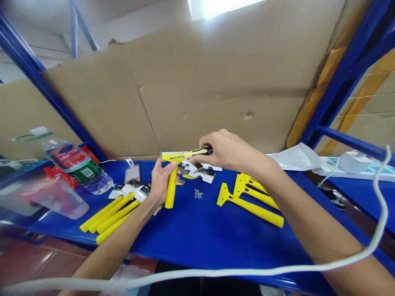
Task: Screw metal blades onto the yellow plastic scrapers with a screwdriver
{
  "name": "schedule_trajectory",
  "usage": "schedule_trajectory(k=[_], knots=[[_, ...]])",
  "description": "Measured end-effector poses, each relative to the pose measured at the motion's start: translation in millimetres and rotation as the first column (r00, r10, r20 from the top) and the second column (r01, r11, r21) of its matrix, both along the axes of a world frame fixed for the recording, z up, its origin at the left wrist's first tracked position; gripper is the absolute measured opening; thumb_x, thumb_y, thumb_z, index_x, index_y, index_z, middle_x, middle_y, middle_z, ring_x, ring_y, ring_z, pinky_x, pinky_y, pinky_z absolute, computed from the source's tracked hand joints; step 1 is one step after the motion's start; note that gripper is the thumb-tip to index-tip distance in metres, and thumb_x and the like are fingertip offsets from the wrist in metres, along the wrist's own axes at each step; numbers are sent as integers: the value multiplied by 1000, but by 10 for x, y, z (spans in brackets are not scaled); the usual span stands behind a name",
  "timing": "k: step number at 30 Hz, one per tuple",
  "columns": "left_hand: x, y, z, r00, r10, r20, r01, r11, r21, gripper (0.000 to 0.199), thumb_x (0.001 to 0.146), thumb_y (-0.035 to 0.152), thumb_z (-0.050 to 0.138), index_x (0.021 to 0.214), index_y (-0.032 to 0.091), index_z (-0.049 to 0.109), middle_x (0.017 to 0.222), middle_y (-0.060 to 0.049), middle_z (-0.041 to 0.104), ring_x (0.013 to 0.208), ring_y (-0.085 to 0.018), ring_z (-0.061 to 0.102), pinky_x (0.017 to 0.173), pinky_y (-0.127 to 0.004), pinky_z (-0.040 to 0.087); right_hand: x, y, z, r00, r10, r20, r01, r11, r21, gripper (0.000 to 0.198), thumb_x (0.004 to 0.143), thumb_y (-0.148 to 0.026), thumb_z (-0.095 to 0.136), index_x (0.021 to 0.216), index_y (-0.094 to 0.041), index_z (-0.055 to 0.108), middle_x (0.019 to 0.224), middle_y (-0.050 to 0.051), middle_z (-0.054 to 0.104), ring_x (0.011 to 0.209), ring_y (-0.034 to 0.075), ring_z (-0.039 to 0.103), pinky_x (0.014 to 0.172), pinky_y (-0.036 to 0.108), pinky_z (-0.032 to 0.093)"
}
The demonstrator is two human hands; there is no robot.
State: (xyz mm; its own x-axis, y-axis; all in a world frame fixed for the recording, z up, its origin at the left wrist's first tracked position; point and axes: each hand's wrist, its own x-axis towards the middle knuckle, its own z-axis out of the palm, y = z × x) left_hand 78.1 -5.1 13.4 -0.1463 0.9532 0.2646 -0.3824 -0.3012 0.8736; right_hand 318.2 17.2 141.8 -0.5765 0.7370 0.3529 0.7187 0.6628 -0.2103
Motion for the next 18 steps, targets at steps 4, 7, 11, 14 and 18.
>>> schedule_trajectory(k=[4,7,11,14,18], knots=[[-139,23,151,995,92,33,-94,994,57,54,76,37,98,107,25,57,99,-1,78,73,-14,74,57,-21,54,81,225,-112,950,303,72,-280,932,-232,32,101,-52,62,101,-23,75,94,6,78,79,20,67,68,30,40],[-246,43,251,984,155,89,-164,979,117,51,77,37,98,106,25,59,100,-1,78,80,-15,76,66,-23,57,19,430,-321,968,249,38,-231,937,-261,38,99,-57,62,106,-20,68,95,7,76,78,21,66,65,31,40],[-340,55,309,976,168,139,-188,970,151,49,78,36,98,106,25,59,100,0,78,86,-16,78,71,-24,58,-270,682,-764,999,3,33,5,970,-242,52,93,-71,64,83,-20,63,77,6,71,68,20,61,61,32,35],[-364,52,307,981,145,128,-163,976,141,50,78,37,97,107,25,59,101,-1,79,85,-17,79,69,-24,58,-527,821,-1094,994,-88,63,100,968,-229,55,87,-75,69,76,-21,60,83,11,73,76,24,65,62,33,34],[-364,55,288,986,130,102,-142,983,120,51,78,38,97,108,24,59,105,-4,81,89,-20,82,66,-23,58,-727,930,-1360,992,-120,49,128,970,-209,49,75,-61,88,84,-21,61,97,16,74,86,29,67,67,34,41]])
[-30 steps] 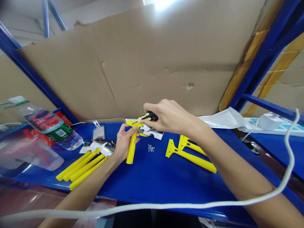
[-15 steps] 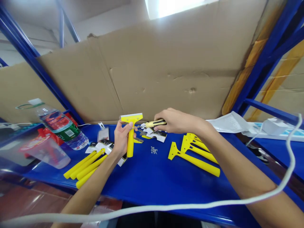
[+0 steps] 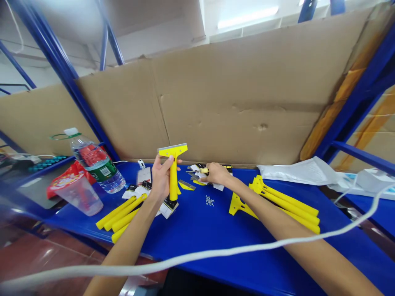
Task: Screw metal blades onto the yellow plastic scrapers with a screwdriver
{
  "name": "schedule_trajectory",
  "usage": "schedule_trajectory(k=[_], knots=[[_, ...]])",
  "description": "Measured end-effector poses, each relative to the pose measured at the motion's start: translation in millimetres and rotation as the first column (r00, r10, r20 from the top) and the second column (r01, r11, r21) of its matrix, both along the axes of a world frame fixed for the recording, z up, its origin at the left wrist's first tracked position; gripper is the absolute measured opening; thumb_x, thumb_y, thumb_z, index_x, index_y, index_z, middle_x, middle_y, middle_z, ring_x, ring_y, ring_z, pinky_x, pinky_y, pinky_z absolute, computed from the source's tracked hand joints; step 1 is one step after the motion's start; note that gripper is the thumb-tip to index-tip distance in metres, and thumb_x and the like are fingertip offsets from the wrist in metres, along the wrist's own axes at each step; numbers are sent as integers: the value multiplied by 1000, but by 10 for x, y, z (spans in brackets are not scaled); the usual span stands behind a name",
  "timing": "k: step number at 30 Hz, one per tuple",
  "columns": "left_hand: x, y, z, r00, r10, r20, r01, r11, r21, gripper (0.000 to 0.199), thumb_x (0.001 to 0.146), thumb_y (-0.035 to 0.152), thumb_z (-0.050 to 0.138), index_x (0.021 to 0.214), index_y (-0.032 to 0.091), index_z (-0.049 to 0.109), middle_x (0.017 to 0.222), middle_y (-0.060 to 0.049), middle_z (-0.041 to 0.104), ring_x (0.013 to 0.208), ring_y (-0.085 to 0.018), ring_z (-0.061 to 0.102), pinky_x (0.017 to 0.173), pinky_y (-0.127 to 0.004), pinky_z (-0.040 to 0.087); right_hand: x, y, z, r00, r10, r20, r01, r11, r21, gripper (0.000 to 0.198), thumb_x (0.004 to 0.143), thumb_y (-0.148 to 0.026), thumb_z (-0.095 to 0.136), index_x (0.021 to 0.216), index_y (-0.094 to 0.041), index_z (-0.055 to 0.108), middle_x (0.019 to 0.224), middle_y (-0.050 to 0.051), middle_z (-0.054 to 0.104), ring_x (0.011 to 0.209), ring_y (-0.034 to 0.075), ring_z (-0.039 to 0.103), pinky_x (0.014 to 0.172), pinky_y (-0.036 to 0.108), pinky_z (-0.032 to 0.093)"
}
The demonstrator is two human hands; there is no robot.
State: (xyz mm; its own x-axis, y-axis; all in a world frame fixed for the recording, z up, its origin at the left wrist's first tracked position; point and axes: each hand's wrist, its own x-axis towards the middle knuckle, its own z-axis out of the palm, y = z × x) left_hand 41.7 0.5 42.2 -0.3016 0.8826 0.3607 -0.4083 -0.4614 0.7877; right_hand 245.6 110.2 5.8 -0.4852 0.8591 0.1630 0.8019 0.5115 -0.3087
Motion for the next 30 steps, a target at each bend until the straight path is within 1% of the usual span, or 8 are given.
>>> schedule_trajectory(k=[6,9,12,18,21,23,26,30], knots=[[2,13,-2,1000,0,6,0,1000,-3,51,77,36,97,112,22,63,108,-6,81,90,-21,82,62,-21,56,91,-69,-97,988,93,-122,-73,984,163,30,79,-30,84,95,-19,62,115,17,67,108,31,63,92,38,51],[11,24,14,1000,5,12,-5,1000,5,49,77,35,97,112,21,64,106,-7,82,89,-20,82,61,-21,56,281,-192,-82,972,162,-171,-104,947,305,19,84,-18,74,96,-20,60,119,18,63,117,35,55,102,47,49],[73,56,93,1000,-17,12,17,1000,12,47,79,34,95,110,21,63,108,-7,82,88,-20,82,61,-22,57,511,-320,-69,947,263,-183,-167,893,419,18,87,-11,70,87,-23,56,112,16,62,125,37,49,107,54,49],[472,286,569,996,-89,26,84,986,143,35,87,29,89,109,23,62,119,-7,79,101,-22,81,73,-26,61,851,-528,-100,860,488,-151,-335,761,555,28,94,-1,57,86,-26,48,109,13,66,146,33,50,109,53,54],[757,462,804,986,-133,102,106,965,238,32,92,25,84,110,23,58,119,-7,77,112,-25,79,88,-32,62,897,-599,-116,821,558,-123,-360,673,646,31,96,3,49,89,-27,48,103,11,66,147,31,54,105,50,58],[921,554,870,975,-191,116,152,947,283,29,94,21,80,110,23,56,120,-6,77,120,-26,77,98,-36,61,901,-631,-113,817,568,-104,-360,642,677,31,96,3,46,90,-27,48,98,9,65,147,30,56,103,47,60],[1060,631,828,956,-283,82,251,929,273,29,92,13,79,111,21,59,123,-8,76,126,-27,74,107,-42,60,917,-655,-91,829,544,-133,-308,641,703,28,96,1,47,92,-27,49,102,11,67,147,30,58,102,47,60],[1045,666,708,941,-338,8,329,921,211,33,88,9,83,113,18,63,126,-11,74,119,-30,77,108,-51,61,992,-646,-66,842,491,-222,-210,678,704,27,90,1,49,90,-27,47,123,17,70,144,31,61,99,45,59]])
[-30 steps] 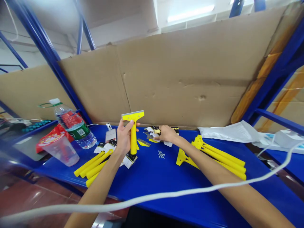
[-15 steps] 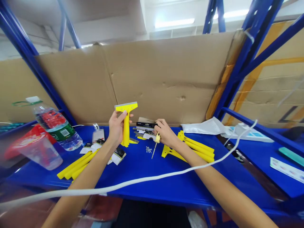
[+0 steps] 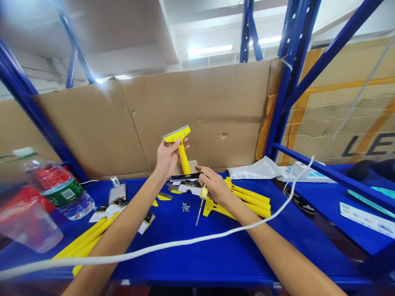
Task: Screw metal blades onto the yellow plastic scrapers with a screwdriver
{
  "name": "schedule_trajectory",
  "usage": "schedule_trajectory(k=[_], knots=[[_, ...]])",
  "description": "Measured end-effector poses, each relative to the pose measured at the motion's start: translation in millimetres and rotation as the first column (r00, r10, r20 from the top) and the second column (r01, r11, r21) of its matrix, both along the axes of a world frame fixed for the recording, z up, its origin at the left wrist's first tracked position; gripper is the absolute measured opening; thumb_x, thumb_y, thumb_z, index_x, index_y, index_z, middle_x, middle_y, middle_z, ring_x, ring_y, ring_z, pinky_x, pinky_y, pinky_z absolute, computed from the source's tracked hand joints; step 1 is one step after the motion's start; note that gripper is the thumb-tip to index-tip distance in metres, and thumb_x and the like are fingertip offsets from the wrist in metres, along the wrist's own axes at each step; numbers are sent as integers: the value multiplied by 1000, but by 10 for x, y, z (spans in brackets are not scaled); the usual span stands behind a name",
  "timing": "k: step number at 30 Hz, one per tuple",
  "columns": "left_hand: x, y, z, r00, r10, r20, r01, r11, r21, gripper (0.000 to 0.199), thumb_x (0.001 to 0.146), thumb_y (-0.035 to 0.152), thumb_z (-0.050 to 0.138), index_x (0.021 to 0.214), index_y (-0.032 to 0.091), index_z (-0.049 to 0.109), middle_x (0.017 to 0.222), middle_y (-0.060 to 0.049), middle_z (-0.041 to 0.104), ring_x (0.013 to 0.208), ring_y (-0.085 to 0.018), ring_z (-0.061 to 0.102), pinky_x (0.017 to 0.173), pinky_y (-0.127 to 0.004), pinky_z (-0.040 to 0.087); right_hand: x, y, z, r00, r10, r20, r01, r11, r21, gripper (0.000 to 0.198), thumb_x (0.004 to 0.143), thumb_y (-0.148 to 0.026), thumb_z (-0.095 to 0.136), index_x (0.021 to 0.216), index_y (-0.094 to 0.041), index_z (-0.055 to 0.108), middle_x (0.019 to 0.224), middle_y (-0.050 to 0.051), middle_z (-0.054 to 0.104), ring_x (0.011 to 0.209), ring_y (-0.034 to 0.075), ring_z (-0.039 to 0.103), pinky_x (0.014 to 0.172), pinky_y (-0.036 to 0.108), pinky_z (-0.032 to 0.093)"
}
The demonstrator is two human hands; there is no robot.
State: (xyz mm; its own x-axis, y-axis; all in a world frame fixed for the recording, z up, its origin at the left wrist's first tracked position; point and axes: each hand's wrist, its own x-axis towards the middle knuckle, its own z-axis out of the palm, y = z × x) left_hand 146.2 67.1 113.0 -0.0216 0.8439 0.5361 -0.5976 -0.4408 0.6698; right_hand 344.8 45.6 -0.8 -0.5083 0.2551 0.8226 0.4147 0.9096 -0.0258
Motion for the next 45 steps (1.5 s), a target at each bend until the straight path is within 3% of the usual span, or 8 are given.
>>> schedule_trajectory(k=[5,8,16,26,33,38,41,45], knots=[[-87,55,1,995,-52,-84,50,998,-31,32,85,8,84,109,17,64,123,-13,75,118,-32,77,110,-58,59,60,12,-1,990,-122,67,125,992,-36,35,76,4,53,90,-26,47,106,11,68,130,30,69,88,35,57],[-110,111,-13,995,-48,-92,42,997,-64,32,85,8,84,109,17,65,122,-13,76,121,-32,76,111,-58,58,50,5,0,974,-206,94,211,977,-39,37,72,5,56,91,-26,47,98,7,63,110,27,73,76,29,52],[-122,229,-175,997,6,-71,-18,986,-165,25,89,4,78,106,17,65,120,-13,78,112,-26,78,107,-55,61,-1,-28,8,931,-346,113,349,937,-8,35,71,2,58,88,-26,46,95,6,61,89,24,60,70,31,39],[-321,128,45,939,95,-331,-90,995,31,43,82,24,92,97,22,51,123,-14,78,108,-33,81,83,-42,69,-41,-68,12,936,-351,-11,351,936,-16,31,76,-1,62,86,-26,47,88,2,52,71,19,48,63,31,31],[-408,39,94,829,-20,-559,94,990,104,45,78,29,94,91,22,52,102,-12,82,89,-28,82,71,-33,64,-123,-83,17,956,-267,-125,257,962,-86,25,96,-10,62,84,-26,47,84,0,55,68,17,53,63,29,39],[-438,106,52,694,22,-720,39,997,68,21,75,21,90,83,17,70,73,-4,75,59,-14,67,51,-22,46,-178,-116,72,918,-255,-305,242,967,-79,17,104,-18,61,92,-26,53,88,2,60,74,19,61,68,32,49],[-451,124,33,641,-1,-767,68,996,55,8,72,13,81,77,18,76,72,-3,74,66,-15,67,58,-23,49,-201,-159,117,886,-244,-395,240,969,-61,6,107,-19,60,108,-25,61,98,5,64,79,20,65,71,35,54],[-459,118,2,626,-140,-767,130,989,-74,12,69,13,78,78,21,80,87,-6,79,81,-19,71,71,-30,58,-238,-213,147,857,-216,-469,220,974,-46,16,108,-20,59,121,-26,66,114,10,67,82,20,68,77,39,59]])
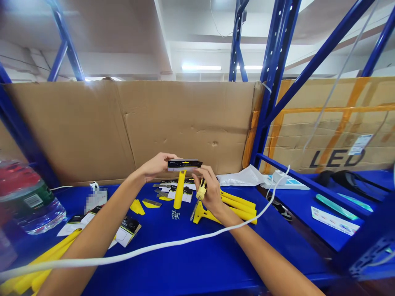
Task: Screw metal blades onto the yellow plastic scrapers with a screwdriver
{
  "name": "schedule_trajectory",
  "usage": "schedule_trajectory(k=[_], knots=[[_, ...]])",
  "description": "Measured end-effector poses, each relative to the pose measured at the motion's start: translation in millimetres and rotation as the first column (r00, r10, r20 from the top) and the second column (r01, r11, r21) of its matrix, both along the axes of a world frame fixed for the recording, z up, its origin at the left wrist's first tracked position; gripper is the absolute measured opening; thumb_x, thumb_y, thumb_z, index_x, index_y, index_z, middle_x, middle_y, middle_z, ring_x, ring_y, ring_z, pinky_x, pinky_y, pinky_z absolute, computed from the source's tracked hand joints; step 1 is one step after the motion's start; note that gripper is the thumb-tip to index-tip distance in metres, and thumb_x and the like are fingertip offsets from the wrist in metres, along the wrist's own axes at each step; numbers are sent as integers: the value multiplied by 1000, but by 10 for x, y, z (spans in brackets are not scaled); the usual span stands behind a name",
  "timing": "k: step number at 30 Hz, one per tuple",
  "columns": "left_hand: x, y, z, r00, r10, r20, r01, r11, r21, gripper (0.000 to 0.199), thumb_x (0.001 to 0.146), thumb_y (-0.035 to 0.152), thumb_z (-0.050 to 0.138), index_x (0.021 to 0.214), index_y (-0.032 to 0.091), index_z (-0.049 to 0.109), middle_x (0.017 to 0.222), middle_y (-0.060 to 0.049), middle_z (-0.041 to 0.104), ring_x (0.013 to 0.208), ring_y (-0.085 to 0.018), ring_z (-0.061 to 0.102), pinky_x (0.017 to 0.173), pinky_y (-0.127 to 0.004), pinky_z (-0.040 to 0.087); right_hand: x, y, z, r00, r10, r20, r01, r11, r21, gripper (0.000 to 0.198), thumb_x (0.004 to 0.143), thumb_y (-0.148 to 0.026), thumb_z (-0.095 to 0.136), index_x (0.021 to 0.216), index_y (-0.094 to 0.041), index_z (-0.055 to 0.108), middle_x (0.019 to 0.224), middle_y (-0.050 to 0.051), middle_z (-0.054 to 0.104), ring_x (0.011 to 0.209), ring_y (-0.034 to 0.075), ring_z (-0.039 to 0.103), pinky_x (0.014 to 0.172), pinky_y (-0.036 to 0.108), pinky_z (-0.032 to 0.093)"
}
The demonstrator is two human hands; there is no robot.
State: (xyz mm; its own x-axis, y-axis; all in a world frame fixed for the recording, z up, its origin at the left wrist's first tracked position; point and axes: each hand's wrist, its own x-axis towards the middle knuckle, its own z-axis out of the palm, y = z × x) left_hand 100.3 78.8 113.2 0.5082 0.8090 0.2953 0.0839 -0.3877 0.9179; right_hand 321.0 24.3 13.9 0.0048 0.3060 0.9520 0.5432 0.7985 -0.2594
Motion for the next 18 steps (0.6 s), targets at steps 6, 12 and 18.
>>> schedule_trajectory(k=[6,12,18], knots=[[110,-9,-56,987,9,158,10,993,-117,15,62,17,88,75,18,80,74,-4,75,65,-15,67,62,-27,56,-111,7,-62,949,128,-287,-214,931,-295,72,101,-40,71,163,-31,34,146,16,61,63,13,59,63,38,61],[241,-54,-62,978,37,205,-31,999,-31,25,65,29,98,79,17,83,77,-5,77,68,-15,67,63,-25,52,-139,58,-24,799,268,-538,-550,687,-475,55,91,-60,79,129,-26,57,118,9,76,47,12,55,45,34,56],[176,-105,3,958,-31,283,22,999,36,50,71,22,98,118,21,82,107,-10,83,91,-22,78,82,-34,60,-85,-53,62,626,512,-589,-776,327,-540,47,85,-61,85,108,-28,61,86,-2,76,44,10,50,44,28,51]])
